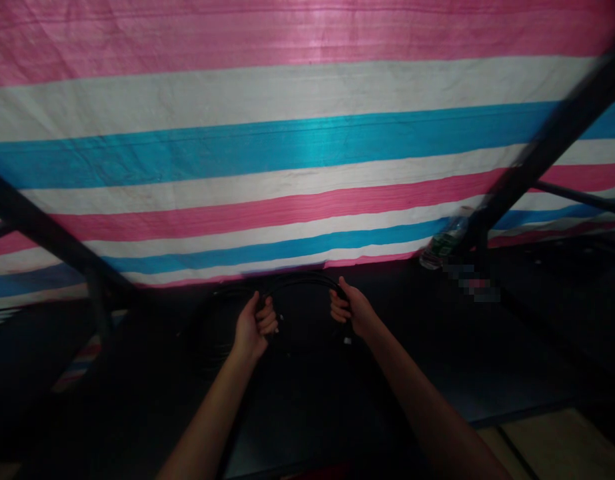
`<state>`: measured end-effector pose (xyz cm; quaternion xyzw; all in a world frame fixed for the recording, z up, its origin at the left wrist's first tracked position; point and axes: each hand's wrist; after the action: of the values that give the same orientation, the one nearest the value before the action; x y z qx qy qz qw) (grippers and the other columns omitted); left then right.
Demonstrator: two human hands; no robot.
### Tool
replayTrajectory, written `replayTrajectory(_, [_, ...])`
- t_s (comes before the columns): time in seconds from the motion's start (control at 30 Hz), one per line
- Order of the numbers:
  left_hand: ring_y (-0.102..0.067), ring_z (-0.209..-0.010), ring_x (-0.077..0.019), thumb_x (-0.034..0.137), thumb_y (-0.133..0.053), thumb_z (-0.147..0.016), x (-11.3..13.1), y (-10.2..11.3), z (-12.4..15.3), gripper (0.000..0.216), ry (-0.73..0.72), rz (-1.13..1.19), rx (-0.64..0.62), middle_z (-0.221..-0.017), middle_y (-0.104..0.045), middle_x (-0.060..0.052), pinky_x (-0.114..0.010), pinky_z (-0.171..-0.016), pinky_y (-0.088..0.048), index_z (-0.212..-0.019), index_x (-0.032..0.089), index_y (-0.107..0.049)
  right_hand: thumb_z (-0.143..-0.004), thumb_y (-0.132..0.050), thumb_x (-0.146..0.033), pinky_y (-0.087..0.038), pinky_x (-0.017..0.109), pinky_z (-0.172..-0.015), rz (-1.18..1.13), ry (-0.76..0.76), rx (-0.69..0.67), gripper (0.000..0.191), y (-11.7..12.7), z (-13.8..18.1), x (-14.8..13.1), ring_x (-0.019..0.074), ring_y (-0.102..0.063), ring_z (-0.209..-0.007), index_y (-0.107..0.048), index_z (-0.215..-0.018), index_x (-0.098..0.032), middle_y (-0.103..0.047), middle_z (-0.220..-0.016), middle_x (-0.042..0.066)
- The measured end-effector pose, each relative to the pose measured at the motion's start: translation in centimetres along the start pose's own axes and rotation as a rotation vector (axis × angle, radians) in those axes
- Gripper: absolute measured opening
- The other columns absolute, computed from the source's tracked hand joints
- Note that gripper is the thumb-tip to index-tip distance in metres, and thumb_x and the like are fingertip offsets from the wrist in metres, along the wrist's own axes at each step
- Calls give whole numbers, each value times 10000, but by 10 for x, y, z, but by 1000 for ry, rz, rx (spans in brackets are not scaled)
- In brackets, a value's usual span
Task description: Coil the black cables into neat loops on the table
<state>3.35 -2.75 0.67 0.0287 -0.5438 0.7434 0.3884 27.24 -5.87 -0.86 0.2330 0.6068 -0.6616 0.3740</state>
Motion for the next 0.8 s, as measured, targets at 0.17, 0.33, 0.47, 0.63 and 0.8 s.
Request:
replayTrajectory(0.17, [-222, -322, -13, 289, -467, -958, 1, 0, -2, 280, -79, 67, -5, -484, -261, 104, -156, -308, -164, -755, 111, -541, -814, -677, -529, -258, 184, -348, -10, 58, -7, 388, -1, -2, 3, 30, -202, -365, -593, -764, -154, -307, -514, -109])
replayTrajectory(0.33, [-295, -389, -15, 288, -661, -844, -15, 2, -5, 246, -168, -125, -113, -562, -381, 82, -158, -376, -278, -944, 69, -612, -747, -757, -420, -168, 158, -337, 0, 183, 174, 308, 3, -4, 5, 17, -152, -378, -613, -755, -147, -259, -505, -122])
replayTrajectory(0.47, [-271, -405, -7, 322, -758, -767, -27, 1, -7, 354, -169, -259, -112, -599, -404, 78, -147, -379, -212, -990, 92, -607, -707, -782, -418, -138, 153, -320, 20, 287, 364, 326, 9, -7, 3, 11, -139, -363, -586, -702, -158, -242, -478, -130])
replayTrajectory(0.63, [-264, -417, -5, 284, -802, -711, -29, -2, -7, 323, -250, -218, -79, -611, -433, 70, -145, -391, -157, -878, 154, -558, -706, -783, -431, -148, 157, -316, 38, 317, 433, 345, 12, -8, -1, 12, -160, -352, -566, -698, -163, -259, -466, -130])
replayTrajectory(0.8, [-304, -427, -17, 279, -801, -696, -29, 0, -8, 403, -363, -254, -27, -637, -476, 60, -152, -398, -201, -1016, 163, -585, -743, -745, -503, -156, 165, -335, 39, 279, 355, 381, 8, -8, 5, 21, -179, -367, -555, -724, -173, -289, -488, -122])
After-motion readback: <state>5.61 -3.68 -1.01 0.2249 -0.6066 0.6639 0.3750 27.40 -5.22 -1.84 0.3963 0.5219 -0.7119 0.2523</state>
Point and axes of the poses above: each hand's wrist, its own z-axis away from the middle knuckle, its own y-axis out of the back of the hand, x = y × z
